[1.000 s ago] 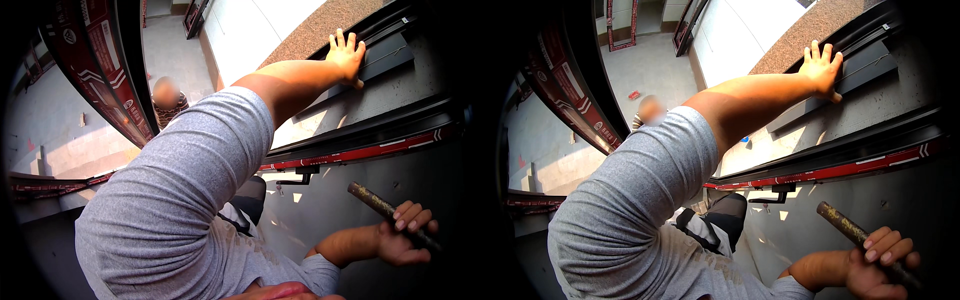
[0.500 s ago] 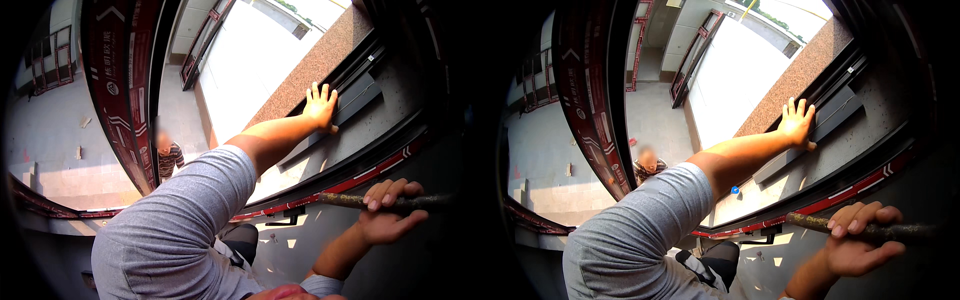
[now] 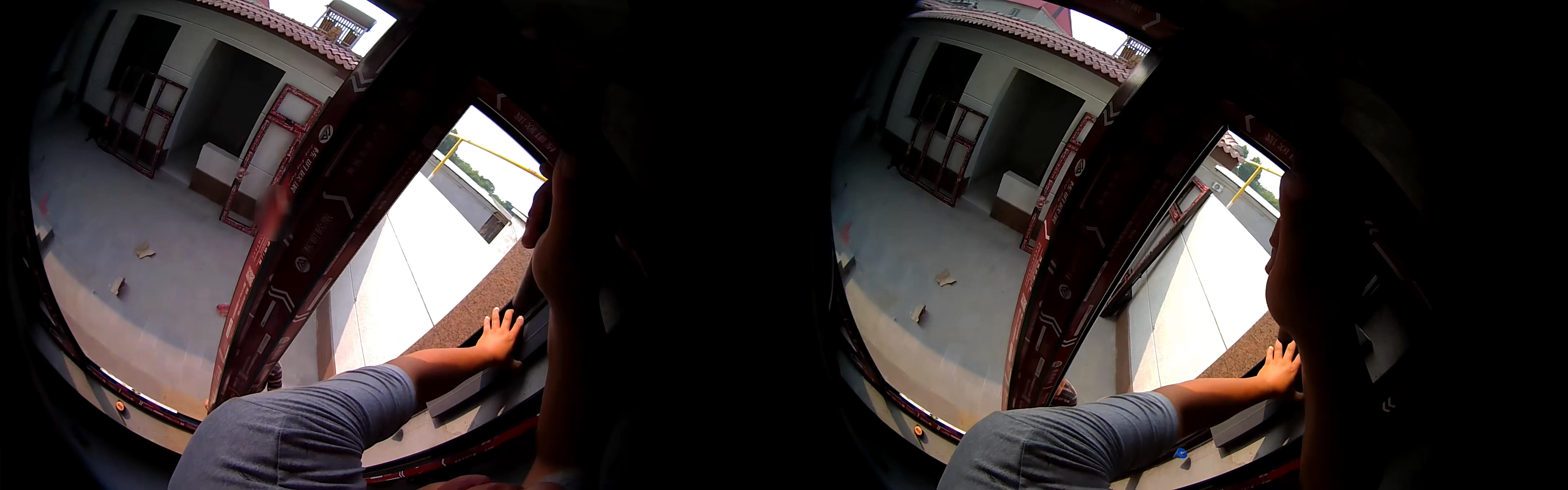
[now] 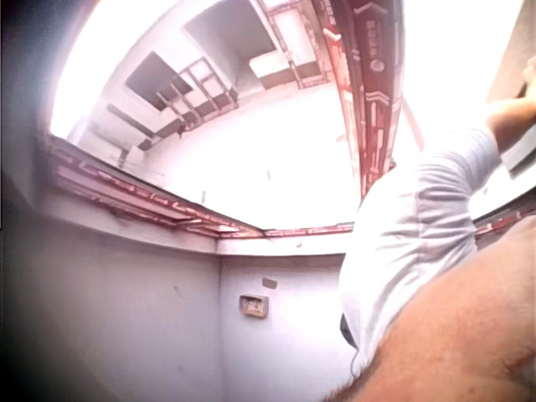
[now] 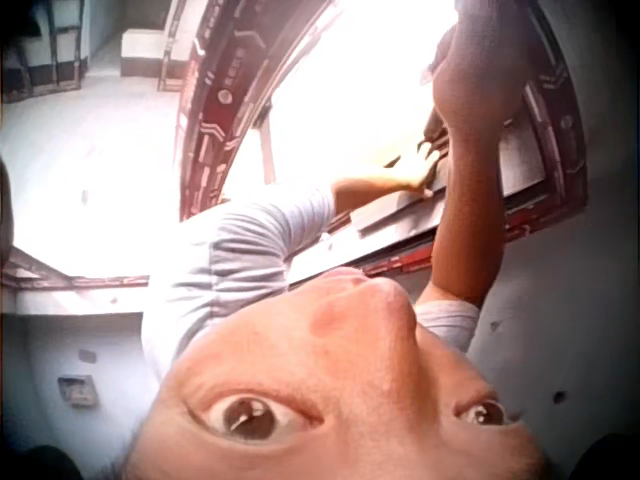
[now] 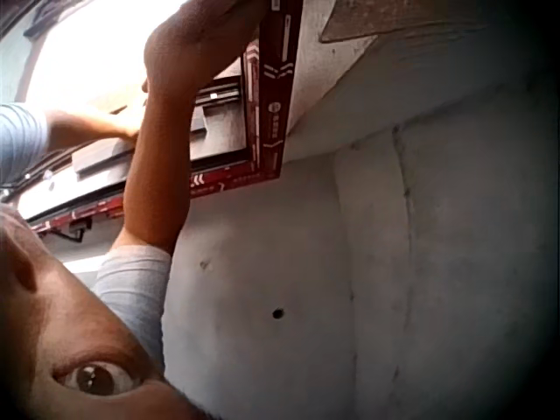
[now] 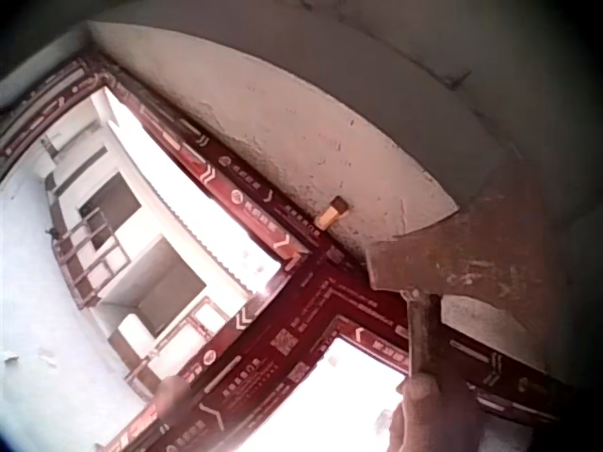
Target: The person installs a window frame by positioning a metal profile into the opening, tapping it with a hammer, and using a plumb line to check alignment. The person repeatedly adjusts the frame and uses a ladder to reach higher sections.
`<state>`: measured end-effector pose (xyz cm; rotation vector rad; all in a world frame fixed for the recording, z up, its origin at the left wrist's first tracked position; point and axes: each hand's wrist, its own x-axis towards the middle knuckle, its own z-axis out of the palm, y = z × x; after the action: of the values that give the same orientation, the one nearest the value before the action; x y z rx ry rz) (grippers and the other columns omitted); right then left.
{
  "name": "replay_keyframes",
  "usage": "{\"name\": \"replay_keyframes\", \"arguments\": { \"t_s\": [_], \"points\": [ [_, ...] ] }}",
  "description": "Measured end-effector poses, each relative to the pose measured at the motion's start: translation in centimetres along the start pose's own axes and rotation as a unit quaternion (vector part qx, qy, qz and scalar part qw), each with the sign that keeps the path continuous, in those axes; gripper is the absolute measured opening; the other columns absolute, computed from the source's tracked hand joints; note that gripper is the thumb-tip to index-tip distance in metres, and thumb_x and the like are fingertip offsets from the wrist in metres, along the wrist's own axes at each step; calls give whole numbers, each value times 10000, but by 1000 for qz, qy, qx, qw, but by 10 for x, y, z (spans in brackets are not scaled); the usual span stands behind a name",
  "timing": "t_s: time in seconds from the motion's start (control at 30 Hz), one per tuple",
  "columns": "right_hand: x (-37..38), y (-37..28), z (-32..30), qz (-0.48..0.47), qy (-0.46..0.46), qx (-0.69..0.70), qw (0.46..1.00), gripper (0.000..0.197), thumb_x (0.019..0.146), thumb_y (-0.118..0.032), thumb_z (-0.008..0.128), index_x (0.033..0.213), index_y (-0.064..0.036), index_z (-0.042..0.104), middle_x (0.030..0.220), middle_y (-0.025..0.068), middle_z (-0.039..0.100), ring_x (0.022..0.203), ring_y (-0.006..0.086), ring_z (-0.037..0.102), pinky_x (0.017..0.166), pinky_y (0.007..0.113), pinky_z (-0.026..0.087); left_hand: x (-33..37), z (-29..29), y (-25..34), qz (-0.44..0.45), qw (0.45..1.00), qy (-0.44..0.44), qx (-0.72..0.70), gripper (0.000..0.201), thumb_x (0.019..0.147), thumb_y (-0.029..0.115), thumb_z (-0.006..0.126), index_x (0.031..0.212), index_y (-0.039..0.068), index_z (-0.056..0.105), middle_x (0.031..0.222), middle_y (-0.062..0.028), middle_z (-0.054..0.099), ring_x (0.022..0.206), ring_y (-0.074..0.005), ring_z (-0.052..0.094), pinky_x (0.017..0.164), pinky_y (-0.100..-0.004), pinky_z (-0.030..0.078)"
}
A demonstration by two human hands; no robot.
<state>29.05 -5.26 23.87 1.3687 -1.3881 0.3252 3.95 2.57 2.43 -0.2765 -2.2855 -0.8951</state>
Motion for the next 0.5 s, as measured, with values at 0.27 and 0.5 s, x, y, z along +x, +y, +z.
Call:
{"name": "replay_keyframes", "arguments": {
  "t_s": [0.27,0.5],
  "points": [
    [72,6,62,-119,153,48,980,431,1074,-484,379,910,-125,553,533,-20,476,450,71,479,470,225,357,-1,-21,-38,-39,999,3,22,1281,652,536,909,1619,80,204,1656,-259,180,1529,-543,116,1220,-662,179],
    [84,19,69,-100,109,59,987,615,1066,-636,362,881,-110,623,506,-35,492,435,52,501,427,228,347,-2,-20,-29,-24,1000,7,18,1288,639,528,913,1617,65,213,1654,-265,194,1522,-550,142,1210,-670,195]
  ]
}}
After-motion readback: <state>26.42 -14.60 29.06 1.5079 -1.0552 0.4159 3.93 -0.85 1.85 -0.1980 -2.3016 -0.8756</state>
